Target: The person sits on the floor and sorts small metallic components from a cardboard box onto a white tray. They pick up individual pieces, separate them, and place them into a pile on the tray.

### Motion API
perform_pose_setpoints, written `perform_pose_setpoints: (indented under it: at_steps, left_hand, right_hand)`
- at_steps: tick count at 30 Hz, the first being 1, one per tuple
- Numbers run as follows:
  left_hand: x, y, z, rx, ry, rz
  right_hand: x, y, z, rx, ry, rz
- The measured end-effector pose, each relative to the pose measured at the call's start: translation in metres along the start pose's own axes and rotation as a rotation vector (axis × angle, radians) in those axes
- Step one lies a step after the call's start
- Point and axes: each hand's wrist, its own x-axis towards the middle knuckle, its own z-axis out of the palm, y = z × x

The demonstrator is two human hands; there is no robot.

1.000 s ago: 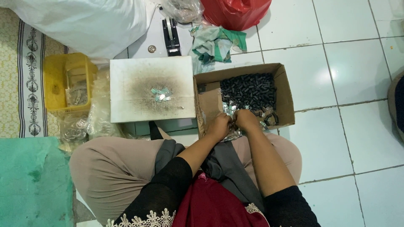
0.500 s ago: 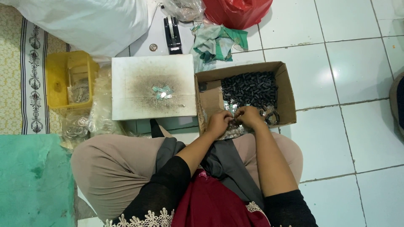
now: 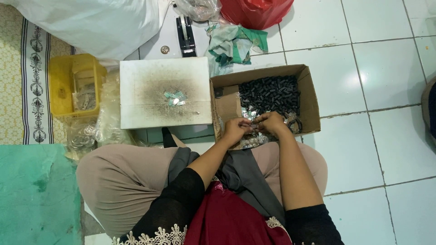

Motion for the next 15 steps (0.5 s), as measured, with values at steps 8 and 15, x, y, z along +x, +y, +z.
perform_pose_setpoints:
  at_steps: [8,15]
  left_hand:
    - [-0.008,0.019,0.002,-0.107,0.064,-0.055]
    - [-0.056,0.111,-0.022,-0.153,0.096,-0.051]
  right_hand:
    - [-0.010,-0.008,-0.004,0.222,-0.042,0.018]
    - [-0.070,-0.059,-0.007,0.332,-0.035,-0.078]
